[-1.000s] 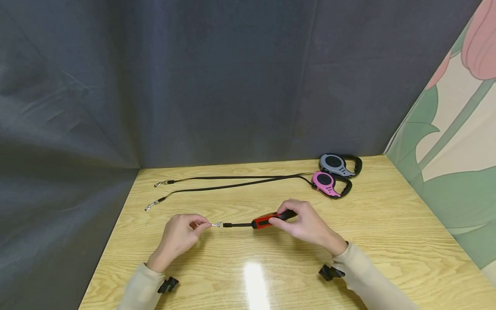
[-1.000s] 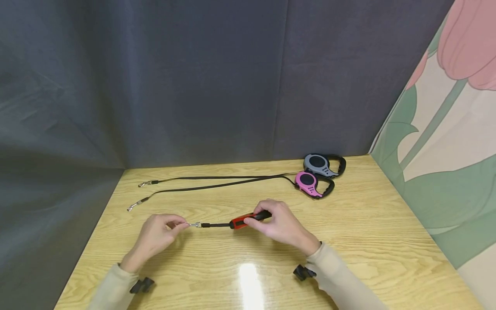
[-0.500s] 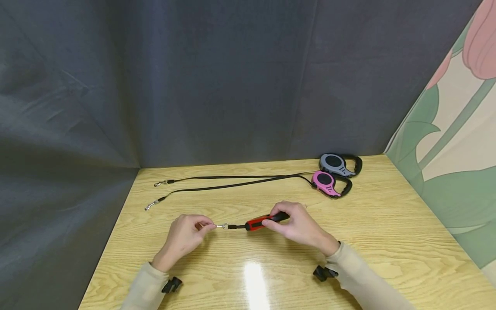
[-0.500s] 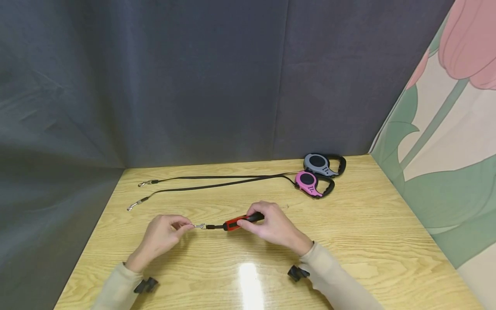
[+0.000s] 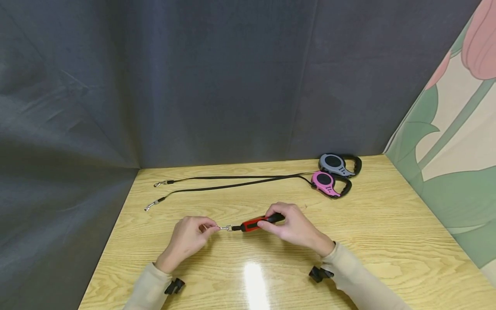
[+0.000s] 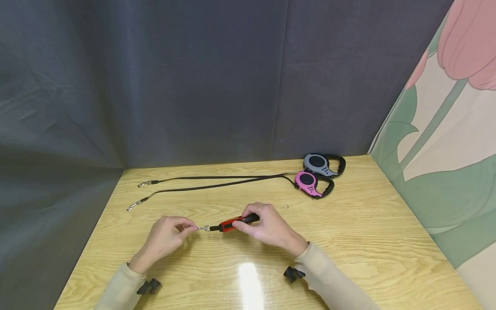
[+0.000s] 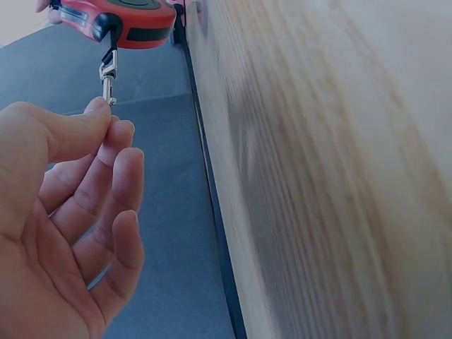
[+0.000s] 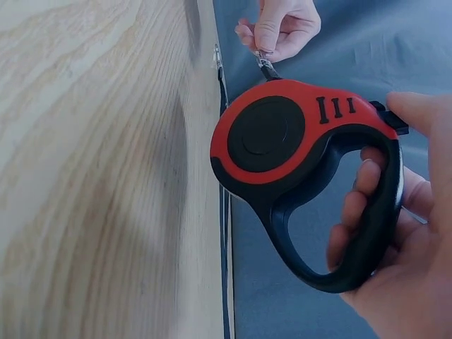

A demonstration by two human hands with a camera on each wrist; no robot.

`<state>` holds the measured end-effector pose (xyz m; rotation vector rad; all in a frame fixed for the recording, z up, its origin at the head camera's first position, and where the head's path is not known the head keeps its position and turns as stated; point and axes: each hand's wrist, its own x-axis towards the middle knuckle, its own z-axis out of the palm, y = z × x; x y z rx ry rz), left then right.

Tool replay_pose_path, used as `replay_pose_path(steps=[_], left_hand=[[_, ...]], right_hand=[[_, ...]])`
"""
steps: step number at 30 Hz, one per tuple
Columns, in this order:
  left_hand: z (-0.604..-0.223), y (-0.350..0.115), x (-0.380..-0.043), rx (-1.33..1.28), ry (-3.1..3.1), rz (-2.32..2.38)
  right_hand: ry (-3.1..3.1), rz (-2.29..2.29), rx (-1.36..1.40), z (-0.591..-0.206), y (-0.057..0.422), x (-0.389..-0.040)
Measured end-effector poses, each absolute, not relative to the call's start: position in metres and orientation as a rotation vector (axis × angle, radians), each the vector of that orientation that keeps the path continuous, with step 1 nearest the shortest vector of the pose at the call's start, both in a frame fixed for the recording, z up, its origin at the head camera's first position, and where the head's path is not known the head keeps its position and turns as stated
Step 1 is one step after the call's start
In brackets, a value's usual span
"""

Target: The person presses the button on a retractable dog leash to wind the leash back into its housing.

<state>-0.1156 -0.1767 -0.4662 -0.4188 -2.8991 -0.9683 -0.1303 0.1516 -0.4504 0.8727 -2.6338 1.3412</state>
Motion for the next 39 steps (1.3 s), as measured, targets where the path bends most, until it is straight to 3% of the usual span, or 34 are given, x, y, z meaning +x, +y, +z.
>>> replay_pose_path(steps=[22,31,39], left_hand=[[-0.473,-0.163,-0.114,-0.698,-3.121,-0.873],[-0.467,-0.134,-0.113,-0.690,-2.939,-1.323],[-0.471,-0.124,-0.114,-0.659,-2.882,-1.445]], right_hand=[[-2.777,1.614,0.489,-0.445,0.143,-0.132],[-2.776,1.714,0.429,-0.445,0.137,-0.137],[-2.769,1.800,0.407,-0.448,0.135,-0.140]])
